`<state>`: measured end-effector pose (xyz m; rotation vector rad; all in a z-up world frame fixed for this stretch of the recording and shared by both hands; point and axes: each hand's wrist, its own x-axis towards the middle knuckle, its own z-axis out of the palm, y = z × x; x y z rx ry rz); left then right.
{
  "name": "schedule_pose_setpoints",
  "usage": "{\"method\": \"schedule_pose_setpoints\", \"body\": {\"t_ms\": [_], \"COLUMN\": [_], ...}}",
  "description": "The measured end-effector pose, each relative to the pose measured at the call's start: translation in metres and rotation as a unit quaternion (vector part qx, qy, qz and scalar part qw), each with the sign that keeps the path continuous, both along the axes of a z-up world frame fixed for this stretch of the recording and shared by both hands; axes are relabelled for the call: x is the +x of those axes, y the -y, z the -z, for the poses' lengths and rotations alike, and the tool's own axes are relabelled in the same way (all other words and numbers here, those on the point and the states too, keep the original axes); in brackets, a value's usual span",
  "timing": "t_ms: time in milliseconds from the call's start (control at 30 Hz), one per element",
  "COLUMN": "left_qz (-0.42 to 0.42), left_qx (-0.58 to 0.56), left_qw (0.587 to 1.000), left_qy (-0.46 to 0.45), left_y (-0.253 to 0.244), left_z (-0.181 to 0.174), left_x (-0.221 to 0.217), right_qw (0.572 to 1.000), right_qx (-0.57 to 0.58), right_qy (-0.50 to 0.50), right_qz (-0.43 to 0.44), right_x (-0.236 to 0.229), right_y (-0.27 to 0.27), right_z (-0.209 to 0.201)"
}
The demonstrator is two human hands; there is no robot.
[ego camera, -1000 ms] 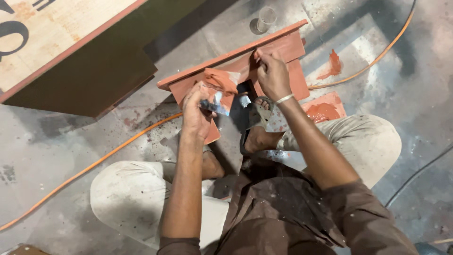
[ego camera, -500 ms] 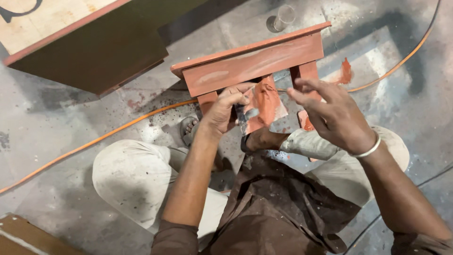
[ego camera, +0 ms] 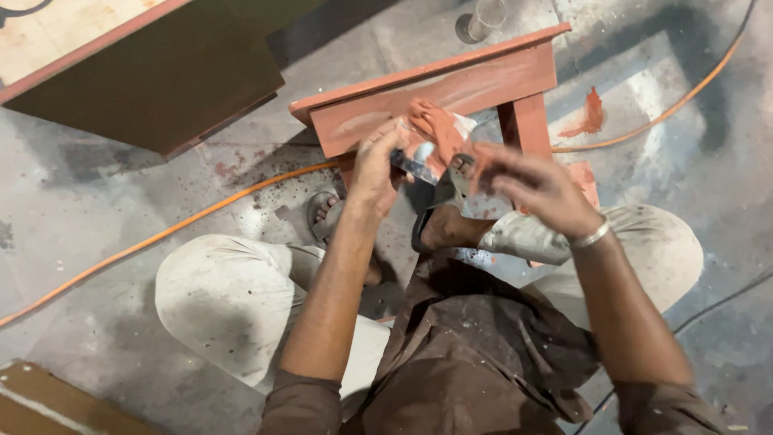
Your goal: The person sits on the floor and applies reddish-brown wood filler to a small wooden stool using a putty knife and fingers. The person repeatedly scoops filler from a flat container and spreads it over the stool's legs and frame, smoothing the surface.
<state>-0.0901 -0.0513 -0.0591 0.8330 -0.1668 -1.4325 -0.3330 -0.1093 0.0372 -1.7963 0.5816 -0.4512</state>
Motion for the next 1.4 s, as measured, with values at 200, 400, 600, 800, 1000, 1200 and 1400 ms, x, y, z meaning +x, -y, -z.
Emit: {"method": "schedule_pose_setpoints", "body": {"t_ms": [200, 400, 600, 800, 1000, 1200, 1400], "left_qz": [-0.024, -0.036, -0.037, -0.040, -0.042, -0.049, 0.028], "left_qx": [-0.026, -0.017, -0.061, -0.021, -0.044, -0.041, -0.063], "left_qw": [0.999, 0.999, 0.997, 0.999, 0.998, 0.998, 0.998], "left_qy": [-0.030, -0.021, -0.011, -0.015, -0.007, 0.023, -0.006], "left_y": [0.004, -0.003, -0.007, -0.002, -0.008, -0.015, -0.014], "left_z": [-0.006, -0.003, 0.005, -0.006, -0.014, -0.017, -0.017], "left_x": [0.006, 0.015, 0.022, 0.019, 0.018, 0.030, 0.033], "right_qw": [0.939, 0.831, 0.786, 0.888, 0.825, 0.806, 0.954], "right_qx": [0.103, -0.298, -0.432, -0.269, -0.363, -0.410, -0.157], "right_qy": [0.078, -0.229, -0.267, -0.093, -0.196, -0.221, -0.121], "right_qz": [0.320, 0.410, 0.353, 0.361, 0.387, 0.365, 0.227], "right_x": [0.012, 0.020, 0.098, 0.053, 0.004, 0.116, 0.093], "right_y": [0.096, 0.155, 0.094, 0.101, 0.166, 0.090, 0.042], "right_z": [0.091, 0.137, 0.140, 0.122, 0.127, 0.141, 0.057]}}
